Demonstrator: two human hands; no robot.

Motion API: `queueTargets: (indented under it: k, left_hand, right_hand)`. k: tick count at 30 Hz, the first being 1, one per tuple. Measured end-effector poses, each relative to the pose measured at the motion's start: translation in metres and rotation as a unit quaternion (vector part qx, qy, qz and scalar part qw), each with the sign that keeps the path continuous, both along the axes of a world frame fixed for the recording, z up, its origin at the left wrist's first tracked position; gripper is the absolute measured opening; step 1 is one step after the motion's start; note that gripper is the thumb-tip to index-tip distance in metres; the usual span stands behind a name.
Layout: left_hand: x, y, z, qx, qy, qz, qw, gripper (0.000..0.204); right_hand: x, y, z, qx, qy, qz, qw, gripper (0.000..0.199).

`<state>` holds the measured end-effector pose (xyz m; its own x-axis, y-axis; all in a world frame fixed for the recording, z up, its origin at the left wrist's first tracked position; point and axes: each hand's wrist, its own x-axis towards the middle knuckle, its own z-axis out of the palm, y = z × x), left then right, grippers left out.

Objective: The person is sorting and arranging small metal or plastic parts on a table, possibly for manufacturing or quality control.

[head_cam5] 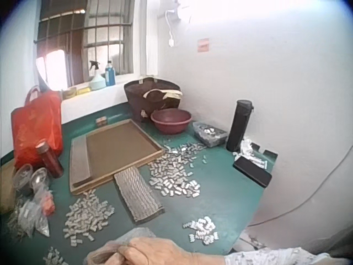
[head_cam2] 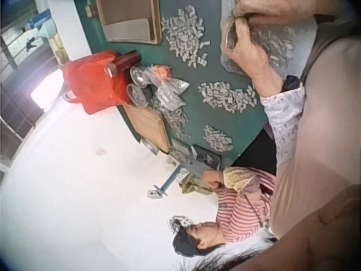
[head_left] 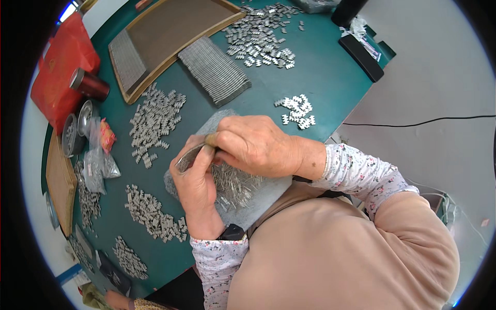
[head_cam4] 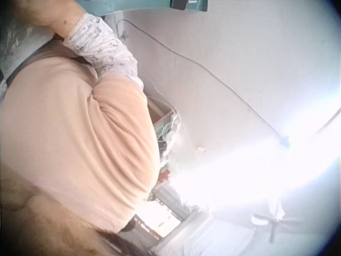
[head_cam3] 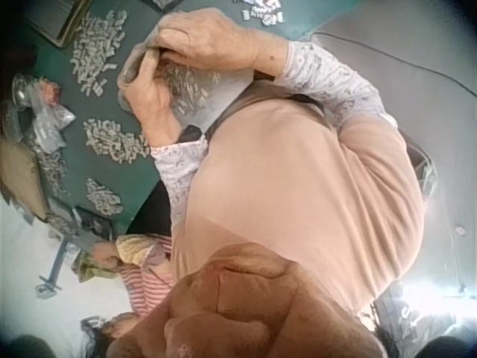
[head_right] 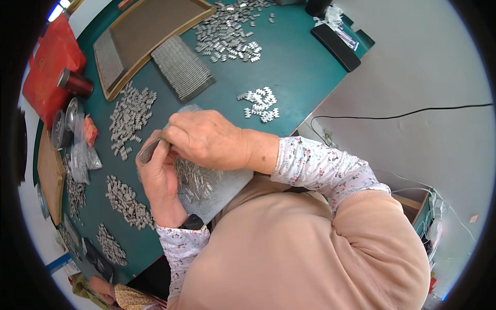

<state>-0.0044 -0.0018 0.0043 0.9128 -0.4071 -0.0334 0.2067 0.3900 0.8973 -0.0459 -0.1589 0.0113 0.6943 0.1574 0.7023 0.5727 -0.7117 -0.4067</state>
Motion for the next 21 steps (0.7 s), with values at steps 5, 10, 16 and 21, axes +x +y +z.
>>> queueTargets:
  k: [5,10,16,21]
  left_hand:
    - [-0.002,0.007,-0.005,-0.030,0.016,-0.044,0.998,0.018]
    - [-0.003,0.008,-0.005,-0.086,0.053,-0.121,0.988,0.017]
    - [-0.009,-0.001,0.001,0.012,0.037,-0.049,0.998,0.010]
    - [-0.006,-0.007,0.003,0.054,0.064,0.015,0.996,0.018]
  right_hand:
    - [-0.006,-0.009,0.005,0.091,-0.007,0.056,0.994,0.032]
    - [-0.021,-0.006,0.004,0.135,0.051,0.068,0.987,0.025]
    - [-0.028,-0.047,0.017,0.048,0.173,-0.004,0.984,0.024]
    - [-0.022,-0.090,0.001,-0.238,0.209,-0.209,0.925,0.012]
